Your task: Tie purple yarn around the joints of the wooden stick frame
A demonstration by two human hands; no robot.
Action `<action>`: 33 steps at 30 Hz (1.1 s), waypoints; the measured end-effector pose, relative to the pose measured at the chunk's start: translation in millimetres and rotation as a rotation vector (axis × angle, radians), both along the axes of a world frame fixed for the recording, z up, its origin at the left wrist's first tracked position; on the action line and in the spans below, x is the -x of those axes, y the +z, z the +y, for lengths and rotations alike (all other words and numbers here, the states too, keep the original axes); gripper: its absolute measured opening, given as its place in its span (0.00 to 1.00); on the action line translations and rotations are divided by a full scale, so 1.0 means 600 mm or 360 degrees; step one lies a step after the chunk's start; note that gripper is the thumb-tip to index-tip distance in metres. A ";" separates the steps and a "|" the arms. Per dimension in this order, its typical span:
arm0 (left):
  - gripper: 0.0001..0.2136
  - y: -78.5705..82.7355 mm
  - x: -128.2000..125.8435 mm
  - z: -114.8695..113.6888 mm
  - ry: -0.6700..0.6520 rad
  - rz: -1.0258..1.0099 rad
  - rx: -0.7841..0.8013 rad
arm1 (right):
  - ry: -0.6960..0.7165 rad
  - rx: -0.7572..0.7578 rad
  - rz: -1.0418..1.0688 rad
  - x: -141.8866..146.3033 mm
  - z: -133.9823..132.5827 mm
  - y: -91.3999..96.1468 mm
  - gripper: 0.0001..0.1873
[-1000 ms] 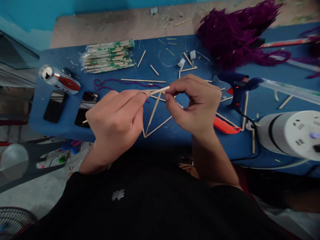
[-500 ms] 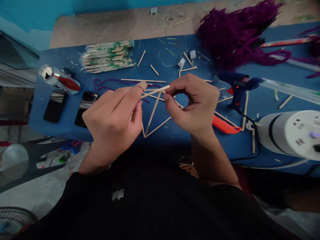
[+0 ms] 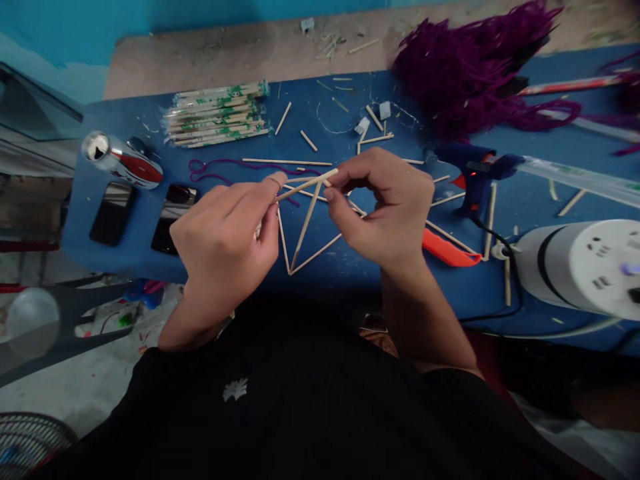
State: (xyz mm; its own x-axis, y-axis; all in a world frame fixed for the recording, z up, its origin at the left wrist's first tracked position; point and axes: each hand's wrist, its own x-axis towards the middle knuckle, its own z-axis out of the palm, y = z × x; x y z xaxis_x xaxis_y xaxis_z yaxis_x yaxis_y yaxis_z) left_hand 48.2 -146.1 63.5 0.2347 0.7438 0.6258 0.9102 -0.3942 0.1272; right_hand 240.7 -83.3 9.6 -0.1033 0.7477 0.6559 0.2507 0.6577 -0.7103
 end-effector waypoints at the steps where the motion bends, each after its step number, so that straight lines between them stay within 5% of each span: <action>1: 0.11 -0.001 0.000 0.000 -0.0006 -0.0006 0.0008 | 0.0007 -0.0010 0.0005 0.000 0.000 0.000 0.02; 18: 0.18 -0.004 0.001 -0.008 -0.0092 -0.0026 0.0145 | 0.0026 0.0037 0.0016 -0.008 -0.001 -0.006 0.06; 24: 0.19 -0.004 0.000 -0.010 -0.0072 -0.0012 0.0143 | -0.0033 0.0104 0.0272 -0.033 -0.001 -0.047 0.18; 33: 0.22 -0.007 0.003 -0.008 -0.0072 -0.0053 0.0177 | -0.0224 0.0098 0.0371 -0.060 0.000 -0.091 0.18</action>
State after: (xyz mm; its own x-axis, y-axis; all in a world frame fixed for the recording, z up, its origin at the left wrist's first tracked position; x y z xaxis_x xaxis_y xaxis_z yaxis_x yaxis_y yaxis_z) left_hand 46.4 -150.8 59.1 0.2501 0.7982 0.5480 0.8862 -0.4167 0.2026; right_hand 276.8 -83.3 -44.7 0.1529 0.7834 0.6025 0.1616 0.5816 -0.7972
